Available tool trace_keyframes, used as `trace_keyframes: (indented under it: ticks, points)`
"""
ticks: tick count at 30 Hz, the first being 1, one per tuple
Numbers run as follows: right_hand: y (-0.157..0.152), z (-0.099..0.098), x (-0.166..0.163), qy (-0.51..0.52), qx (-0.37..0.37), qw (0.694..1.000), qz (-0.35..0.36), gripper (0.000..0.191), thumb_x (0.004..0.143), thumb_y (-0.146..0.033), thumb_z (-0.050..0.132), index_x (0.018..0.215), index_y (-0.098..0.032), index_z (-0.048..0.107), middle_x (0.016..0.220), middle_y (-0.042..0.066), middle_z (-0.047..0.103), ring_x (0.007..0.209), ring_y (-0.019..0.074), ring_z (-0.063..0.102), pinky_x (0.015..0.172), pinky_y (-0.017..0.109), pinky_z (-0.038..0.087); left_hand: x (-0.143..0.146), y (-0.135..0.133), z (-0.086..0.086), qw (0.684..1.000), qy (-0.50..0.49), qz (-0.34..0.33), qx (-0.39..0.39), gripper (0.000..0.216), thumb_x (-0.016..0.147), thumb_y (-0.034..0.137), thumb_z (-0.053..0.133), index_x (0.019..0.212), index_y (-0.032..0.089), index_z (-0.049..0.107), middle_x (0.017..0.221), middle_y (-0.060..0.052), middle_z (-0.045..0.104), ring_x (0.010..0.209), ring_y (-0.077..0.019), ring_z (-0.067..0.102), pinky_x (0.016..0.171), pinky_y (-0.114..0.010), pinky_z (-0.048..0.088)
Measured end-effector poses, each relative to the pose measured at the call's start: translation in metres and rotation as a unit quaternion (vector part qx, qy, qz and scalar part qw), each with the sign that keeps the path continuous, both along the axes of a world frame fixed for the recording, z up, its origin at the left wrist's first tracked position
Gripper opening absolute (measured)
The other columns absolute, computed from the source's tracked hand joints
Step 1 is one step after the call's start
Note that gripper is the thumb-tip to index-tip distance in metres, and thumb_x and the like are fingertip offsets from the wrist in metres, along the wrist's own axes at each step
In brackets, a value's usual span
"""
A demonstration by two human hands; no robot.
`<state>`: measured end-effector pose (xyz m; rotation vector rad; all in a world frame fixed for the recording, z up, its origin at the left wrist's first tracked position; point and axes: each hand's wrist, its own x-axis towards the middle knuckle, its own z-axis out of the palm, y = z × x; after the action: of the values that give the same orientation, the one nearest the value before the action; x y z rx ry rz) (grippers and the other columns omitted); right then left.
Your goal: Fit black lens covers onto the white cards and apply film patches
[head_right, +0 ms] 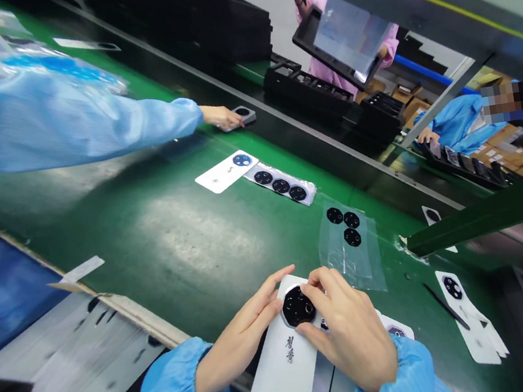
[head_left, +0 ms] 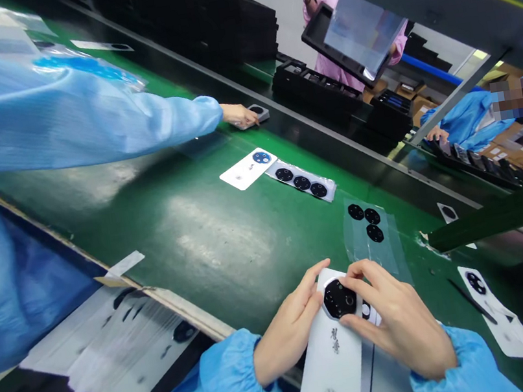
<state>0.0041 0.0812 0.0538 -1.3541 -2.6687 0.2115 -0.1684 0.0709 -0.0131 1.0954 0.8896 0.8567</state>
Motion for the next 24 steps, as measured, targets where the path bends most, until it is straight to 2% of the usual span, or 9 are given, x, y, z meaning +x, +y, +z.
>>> trace_keyframes:
  ticks: [8, 13, 24]
  points:
    - [-0.0007, 0.0004, -0.0039, -0.032, 0.011, 0.999, -0.002, 0.018, 0.078, -0.017, 0.055, 0.096, -0.018, 0.054, 0.093, 0.008, 0.056, 0.080, 0.0204, 0.058, 0.056, 0.032, 0.053, -0.0010, 0.0000, -0.0018, 1.000, 0.024, 0.004, 0.002, 0.045, 0.093, 0.037, 0.034, 0.137, 0.026, 0.033, 0.128, -0.001, 0.053, 0.118, -0.0210, 0.045, 0.097, -0.033, 0.036]
    - [-0.0009, -0.0001, -0.0044, -0.030, 0.022, 0.999, 0.003, 0.015, 0.081, -0.017, 0.050, 0.095, -0.018, 0.054, 0.093, 0.008, 0.056, 0.079, 0.0197, 0.058, 0.057, 0.032, 0.054, -0.0010, -0.0003, 0.0002, 1.000, 0.011, 0.007, -0.002, 0.046, 0.093, 0.035, 0.034, 0.137, 0.025, 0.033, 0.131, -0.001, 0.051, 0.120, -0.0206, 0.044, 0.100, -0.033, 0.034]
    - [-0.0028, 0.0003, -0.0078, -0.026, 0.060, 0.998, 0.014, 0.010, 0.084, -0.021, 0.048, 0.091, -0.018, 0.054, 0.087, 0.007, 0.056, 0.072, 0.0183, 0.058, 0.052, 0.030, 0.051, 0.0017, -0.0019, -0.0021, 0.998, -0.021, 0.043, -0.030, 0.044, 0.091, 0.029, 0.038, 0.135, 0.025, 0.040, 0.141, 0.002, 0.042, 0.131, -0.0200, 0.033, 0.110, -0.031, 0.020]
